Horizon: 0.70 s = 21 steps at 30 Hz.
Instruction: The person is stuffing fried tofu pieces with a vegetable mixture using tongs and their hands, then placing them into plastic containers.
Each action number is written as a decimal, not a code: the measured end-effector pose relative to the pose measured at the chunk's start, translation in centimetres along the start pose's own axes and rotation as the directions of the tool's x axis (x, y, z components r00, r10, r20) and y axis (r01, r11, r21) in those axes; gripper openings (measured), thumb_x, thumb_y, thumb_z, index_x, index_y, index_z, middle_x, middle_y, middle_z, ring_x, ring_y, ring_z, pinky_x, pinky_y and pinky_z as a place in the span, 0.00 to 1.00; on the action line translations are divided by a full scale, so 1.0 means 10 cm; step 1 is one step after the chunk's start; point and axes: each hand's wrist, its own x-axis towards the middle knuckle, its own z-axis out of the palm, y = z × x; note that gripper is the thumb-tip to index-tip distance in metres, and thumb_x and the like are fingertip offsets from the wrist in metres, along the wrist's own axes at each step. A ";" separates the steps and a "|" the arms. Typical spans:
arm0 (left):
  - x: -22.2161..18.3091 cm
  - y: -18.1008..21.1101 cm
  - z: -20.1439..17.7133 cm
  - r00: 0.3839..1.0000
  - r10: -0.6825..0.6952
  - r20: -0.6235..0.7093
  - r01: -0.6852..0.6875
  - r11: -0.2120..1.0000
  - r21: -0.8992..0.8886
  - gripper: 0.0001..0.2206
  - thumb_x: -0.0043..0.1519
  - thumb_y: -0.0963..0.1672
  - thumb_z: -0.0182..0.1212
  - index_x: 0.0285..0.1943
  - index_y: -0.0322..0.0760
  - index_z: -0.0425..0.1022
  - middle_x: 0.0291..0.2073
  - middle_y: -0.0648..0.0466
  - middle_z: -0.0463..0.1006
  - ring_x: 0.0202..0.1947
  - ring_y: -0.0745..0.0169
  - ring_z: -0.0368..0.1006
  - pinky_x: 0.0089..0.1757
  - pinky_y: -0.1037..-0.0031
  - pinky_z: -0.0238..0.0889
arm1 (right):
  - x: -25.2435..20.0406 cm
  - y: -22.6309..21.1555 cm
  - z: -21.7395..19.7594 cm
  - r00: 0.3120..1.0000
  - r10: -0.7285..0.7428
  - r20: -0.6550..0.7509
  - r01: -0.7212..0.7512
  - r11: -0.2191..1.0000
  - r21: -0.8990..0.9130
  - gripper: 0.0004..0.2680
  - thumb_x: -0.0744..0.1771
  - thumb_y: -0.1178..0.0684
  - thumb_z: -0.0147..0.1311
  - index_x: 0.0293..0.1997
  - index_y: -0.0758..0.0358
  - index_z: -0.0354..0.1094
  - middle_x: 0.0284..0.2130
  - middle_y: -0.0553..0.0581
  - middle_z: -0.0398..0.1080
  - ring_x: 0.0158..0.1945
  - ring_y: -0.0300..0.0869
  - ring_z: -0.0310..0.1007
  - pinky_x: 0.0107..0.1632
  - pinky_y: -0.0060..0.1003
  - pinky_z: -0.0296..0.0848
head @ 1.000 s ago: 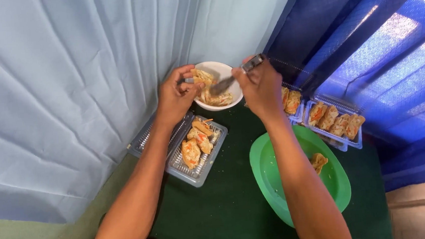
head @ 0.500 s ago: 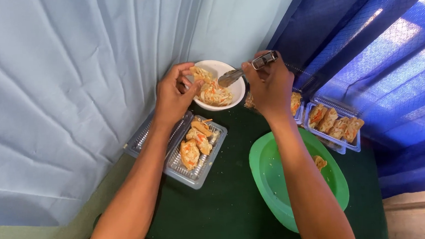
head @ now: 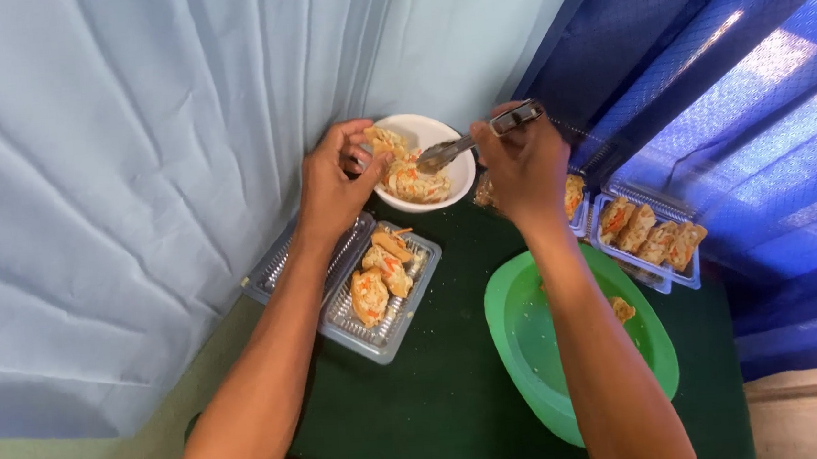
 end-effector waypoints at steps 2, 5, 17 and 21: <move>-0.02 0.01 0.00 1.000 -0.014 0.000 0.014 1.000 -0.017 0.21 0.58 0.44 0.76 0.60 0.36 0.76 0.44 0.40 0.80 0.35 0.59 0.76 0.39 0.71 0.73 | -0.03 -0.09 -0.02 1.000 0.007 -0.007 -0.006 1.000 0.023 0.08 0.69 0.57 0.61 0.49 0.71 0.68 0.36 0.74 0.75 0.41 0.57 0.82 0.38 0.43 0.84; 0.00 0.01 0.00 1.000 -0.013 -0.004 0.013 0.999 -0.033 0.21 0.58 0.43 0.76 0.60 0.35 0.76 0.44 0.40 0.80 0.35 0.59 0.76 0.40 0.71 0.73 | -0.04 -0.21 -0.08 1.000 0.001 -0.025 0.000 0.998 0.057 0.09 0.69 0.60 0.59 0.50 0.76 0.66 0.38 0.78 0.73 0.44 0.62 0.80 0.40 0.48 0.84; -0.05 -0.05 0.07 0.995 -0.075 0.060 0.088 0.963 -0.255 0.24 0.55 0.37 0.73 0.61 0.32 0.74 0.48 0.36 0.76 0.41 0.56 0.81 0.45 0.71 0.76 | -0.27 -0.60 -0.21 0.985 0.082 -0.153 -0.034 0.955 0.294 0.11 0.71 0.55 0.56 0.54 0.75 0.62 0.40 0.73 0.75 0.44 0.51 0.81 0.46 0.48 0.85; -0.06 -0.13 0.08 0.991 -0.097 0.090 0.121 0.937 -0.328 0.24 0.56 0.37 0.73 0.63 0.30 0.72 0.50 0.37 0.75 0.42 0.57 0.80 0.45 0.73 0.76 | -0.28 -0.63 -0.19 0.990 0.051 -0.131 -0.014 0.963 0.269 0.11 0.71 0.57 0.58 0.54 0.76 0.63 0.40 0.74 0.75 0.44 0.50 0.80 0.45 0.46 0.85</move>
